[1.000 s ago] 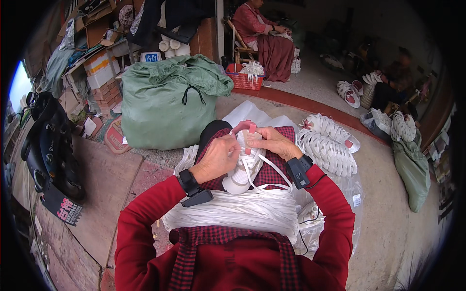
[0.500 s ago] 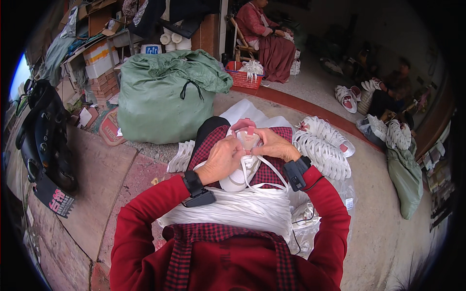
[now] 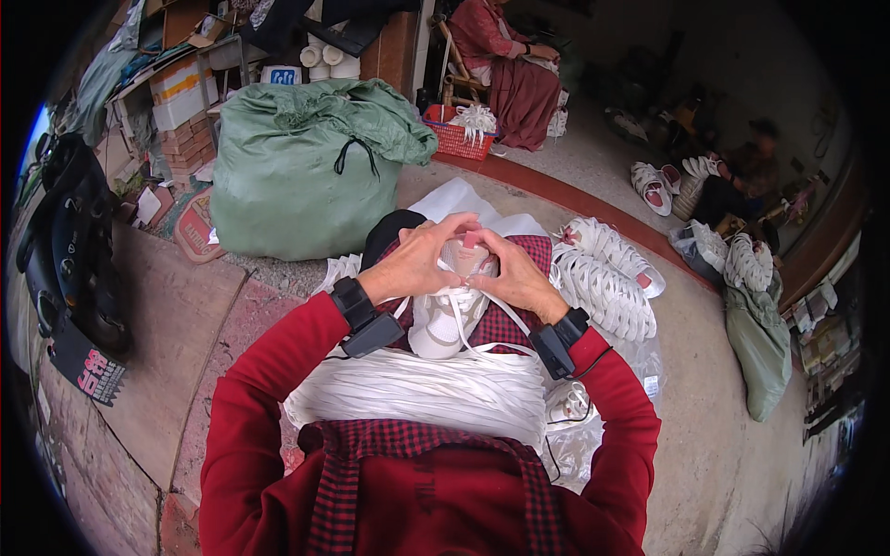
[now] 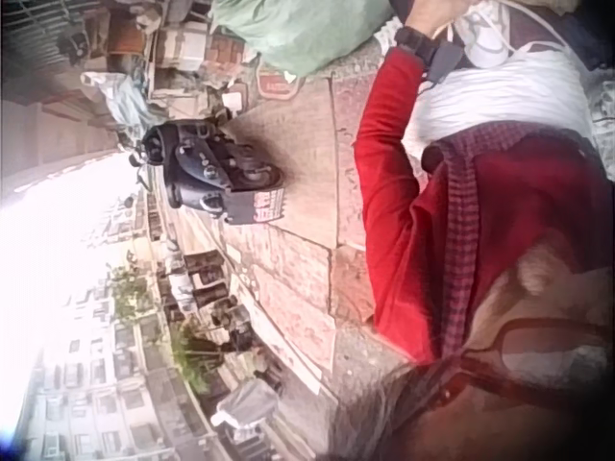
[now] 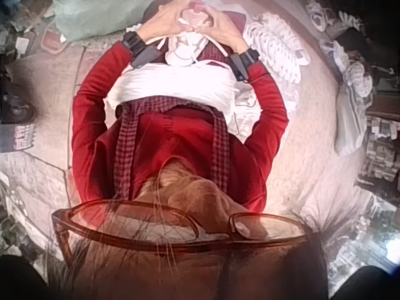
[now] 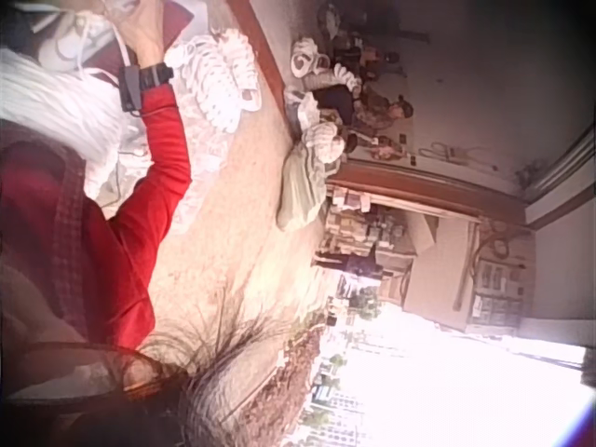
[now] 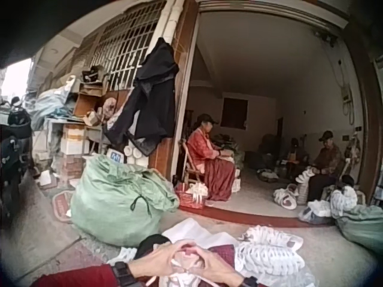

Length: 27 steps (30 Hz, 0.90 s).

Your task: Insert white laces into a pink and white shoe.

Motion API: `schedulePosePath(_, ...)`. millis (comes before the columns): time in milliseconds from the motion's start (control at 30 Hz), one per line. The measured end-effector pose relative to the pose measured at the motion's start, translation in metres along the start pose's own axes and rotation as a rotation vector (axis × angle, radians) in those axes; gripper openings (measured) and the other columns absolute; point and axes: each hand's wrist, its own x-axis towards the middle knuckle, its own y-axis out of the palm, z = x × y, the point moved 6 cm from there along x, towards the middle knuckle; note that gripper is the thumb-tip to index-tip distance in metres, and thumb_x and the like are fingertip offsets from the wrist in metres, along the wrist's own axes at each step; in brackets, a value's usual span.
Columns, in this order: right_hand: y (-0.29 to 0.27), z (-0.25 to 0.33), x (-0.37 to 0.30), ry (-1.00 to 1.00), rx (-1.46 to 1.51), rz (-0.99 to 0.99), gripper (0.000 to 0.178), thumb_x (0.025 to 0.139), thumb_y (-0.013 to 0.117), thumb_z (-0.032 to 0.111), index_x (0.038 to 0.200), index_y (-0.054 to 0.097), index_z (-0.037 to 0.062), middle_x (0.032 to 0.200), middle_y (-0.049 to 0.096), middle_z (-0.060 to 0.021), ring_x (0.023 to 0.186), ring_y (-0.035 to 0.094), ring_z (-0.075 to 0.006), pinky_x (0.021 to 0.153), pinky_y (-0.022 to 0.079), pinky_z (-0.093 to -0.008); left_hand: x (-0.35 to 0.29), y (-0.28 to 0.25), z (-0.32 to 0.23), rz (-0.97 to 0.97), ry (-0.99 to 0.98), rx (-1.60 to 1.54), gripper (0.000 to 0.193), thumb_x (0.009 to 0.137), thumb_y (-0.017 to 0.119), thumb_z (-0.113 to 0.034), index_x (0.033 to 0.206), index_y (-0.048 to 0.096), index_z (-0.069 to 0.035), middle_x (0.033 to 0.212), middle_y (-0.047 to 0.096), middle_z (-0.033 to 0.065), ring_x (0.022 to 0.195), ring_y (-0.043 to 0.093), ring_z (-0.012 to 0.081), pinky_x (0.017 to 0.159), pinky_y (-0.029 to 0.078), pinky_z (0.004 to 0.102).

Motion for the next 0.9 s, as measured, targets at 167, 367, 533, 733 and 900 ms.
schedulePosePath(167,-0.001,0.035,-0.026,-0.214,-0.481,-0.402,0.049,0.068,0.080,0.005,0.110,0.056,0.0052,0.100,0.062,-0.0119,0.091,0.054,-0.0302,0.083,0.043,-0.0419,0.013,0.014,0.017,0.244,0.035,-0.418,0.080,0.065,0.081,0.003,0.138,0.048,-0.002,0.128,0.060,0.0080,0.123,0.054,0.0163,0.105,0.044,0.0319)
schedulePosePath(367,0.022,0.022,-0.031,-0.055,-0.248,-0.291,0.039,0.070,0.079,0.002,0.103,0.058,0.0042,0.085,0.064,-0.0078,0.087,0.058,-0.0279,0.077,0.046,-0.0393,0.016,0.016,0.018,0.303,0.080,-0.490,0.072,0.064,0.080,0.002,0.131,0.055,-0.003,0.124,0.061,0.0059,0.117,0.056,0.0148,0.101,0.045,0.0313)
schedulePosePath(533,0.024,0.018,-0.027,0.002,-0.222,-0.298,0.033,0.072,0.078,0.000,0.099,0.059,0.0029,0.085,0.063,-0.0099,0.079,0.061,-0.0270,0.069,0.048,-0.0384,0.015,0.015,0.024,0.229,0.101,-0.520,0.060,0.064,0.084,-0.015,0.116,0.058,-0.002,0.119,0.065,0.0093,0.108,0.061,0.0177,0.096,0.048,0.0324)
schedulePosePath(733,-0.040,0.016,-0.053,0.101,-0.401,-0.325,0.014,0.078,0.072,-0.002,0.085,0.060,-0.0012,0.081,0.062,-0.0129,0.068,0.061,-0.0255,0.062,0.050,-0.0361,0.011,0.011,0.023,0.331,0.070,-0.432,0.048,0.075,0.073,-0.004,0.120,0.056,-0.008,0.120,0.064,0.0046,0.101,0.059,0.0131,0.091,0.048,0.0311)
schedulePosePath(900,-0.065,-0.005,-0.085,0.062,-0.513,-0.308,0.012,0.079,0.071,-0.002,0.088,0.063,-0.0029,0.080,0.063,-0.0123,0.064,0.061,-0.0203,0.061,0.049,-0.0327,0.017,0.016,0.026,0.292,0.064,-0.267,0.032,0.081,0.070,-0.007,0.110,0.055,-0.009,0.120,0.064,0.0041,0.099,0.061,0.0201,0.088,0.048,0.0342)
